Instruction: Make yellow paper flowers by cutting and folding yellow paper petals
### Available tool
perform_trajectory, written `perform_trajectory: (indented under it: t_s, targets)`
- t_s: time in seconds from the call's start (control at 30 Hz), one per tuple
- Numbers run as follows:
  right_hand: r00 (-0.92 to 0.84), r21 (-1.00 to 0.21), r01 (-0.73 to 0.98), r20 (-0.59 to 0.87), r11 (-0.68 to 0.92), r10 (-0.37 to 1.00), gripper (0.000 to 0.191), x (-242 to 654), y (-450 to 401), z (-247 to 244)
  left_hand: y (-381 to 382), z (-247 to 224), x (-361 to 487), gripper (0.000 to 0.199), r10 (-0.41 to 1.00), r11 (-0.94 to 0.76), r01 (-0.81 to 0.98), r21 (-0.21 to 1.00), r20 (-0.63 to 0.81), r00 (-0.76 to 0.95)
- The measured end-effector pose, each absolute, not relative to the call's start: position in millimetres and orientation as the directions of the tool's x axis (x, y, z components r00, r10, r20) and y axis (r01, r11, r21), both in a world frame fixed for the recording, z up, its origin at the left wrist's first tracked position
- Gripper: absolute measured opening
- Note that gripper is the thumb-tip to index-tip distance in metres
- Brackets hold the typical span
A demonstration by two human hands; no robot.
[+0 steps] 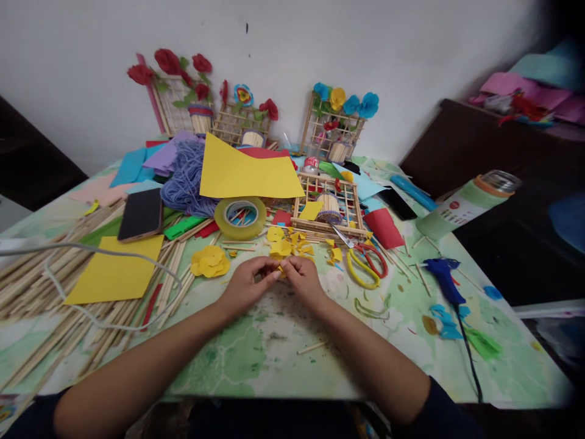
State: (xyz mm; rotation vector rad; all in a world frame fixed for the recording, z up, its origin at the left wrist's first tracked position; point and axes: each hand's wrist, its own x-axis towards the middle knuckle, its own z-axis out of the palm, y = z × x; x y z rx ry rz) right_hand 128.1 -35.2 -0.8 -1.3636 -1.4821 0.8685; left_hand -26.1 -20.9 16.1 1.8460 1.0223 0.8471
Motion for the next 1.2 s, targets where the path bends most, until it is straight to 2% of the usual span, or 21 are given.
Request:
perform_trajectory:
  t_s: [0.13,0.2,0.33,0.5,0.6,0.73,0.9,1.0,1.1,1.2]
  targets:
    - [-0.004,-0.952,0.265,0.160,0.155,0.987,0.044,129.6,-37.7,-0.2,-19.9,14.2,-27.1,0.026,0.905,-0.275,0.321,0.907,0.131,0.405]
    - [-0.034,-0.934,0.290,0.206,0.207,0.978,0.045,129.7,-39.3,2.1,-19.4,12.4,-27.3,0.027,0.918,-0.250,0.336,0.908,0.112,0.381]
    - [-0.051,-0.886,0.387,0.255,0.255,0.966,0.031,128.0,-40.7,5.4,-17.5,9.5,-28.1,0.027,0.932,-0.204,0.307,0.930,0.088,0.351]
    - [-0.028,-0.906,0.354,0.237,0.232,0.971,0.015,128.5,-39.2,2.5,-14.0,8.0,-29.5,0.029,0.947,-0.124,0.253,0.959,0.039,0.318]
    - [0.006,-0.920,0.325,0.233,0.219,0.972,0.017,130.0,-39.4,1.2,-13.4,8.2,-29.6,0.031,0.947,-0.083,0.228,0.970,0.005,0.321]
    - [0.017,-0.894,0.374,0.274,0.248,0.962,0.020,127.8,-42.5,1.6,-14.3,8.0,-29.4,0.029,0.944,-0.061,0.213,0.975,-0.012,0.329]
    - [0.016,-0.846,0.439,0.344,0.303,0.939,0.023,139.8,-37.4,13.2,-16.6,11.1,-30.6,0.027,0.933,-0.103,0.247,0.964,0.008,0.359]
    - [0.095,-0.813,0.496,0.400,0.305,0.912,0.026,168.1,-26.2,25.3,-16.2,14.2,-31.3,0.028,0.934,-0.158,0.288,0.944,0.048,0.355]
    - [0.114,-0.844,0.492,0.308,0.215,0.945,0.032,197.6,-17.3,29.8,-14.1,14.3,-31.3,0.028,0.939,-0.190,0.333,0.923,0.072,0.336]
    - [-0.045,-0.827,0.530,0.193,0.187,0.980,0.032,211.1,-15.4,23.6,-12.8,12.0,-30.7,0.028,0.940,-0.200,0.359,0.912,0.075,0.334]
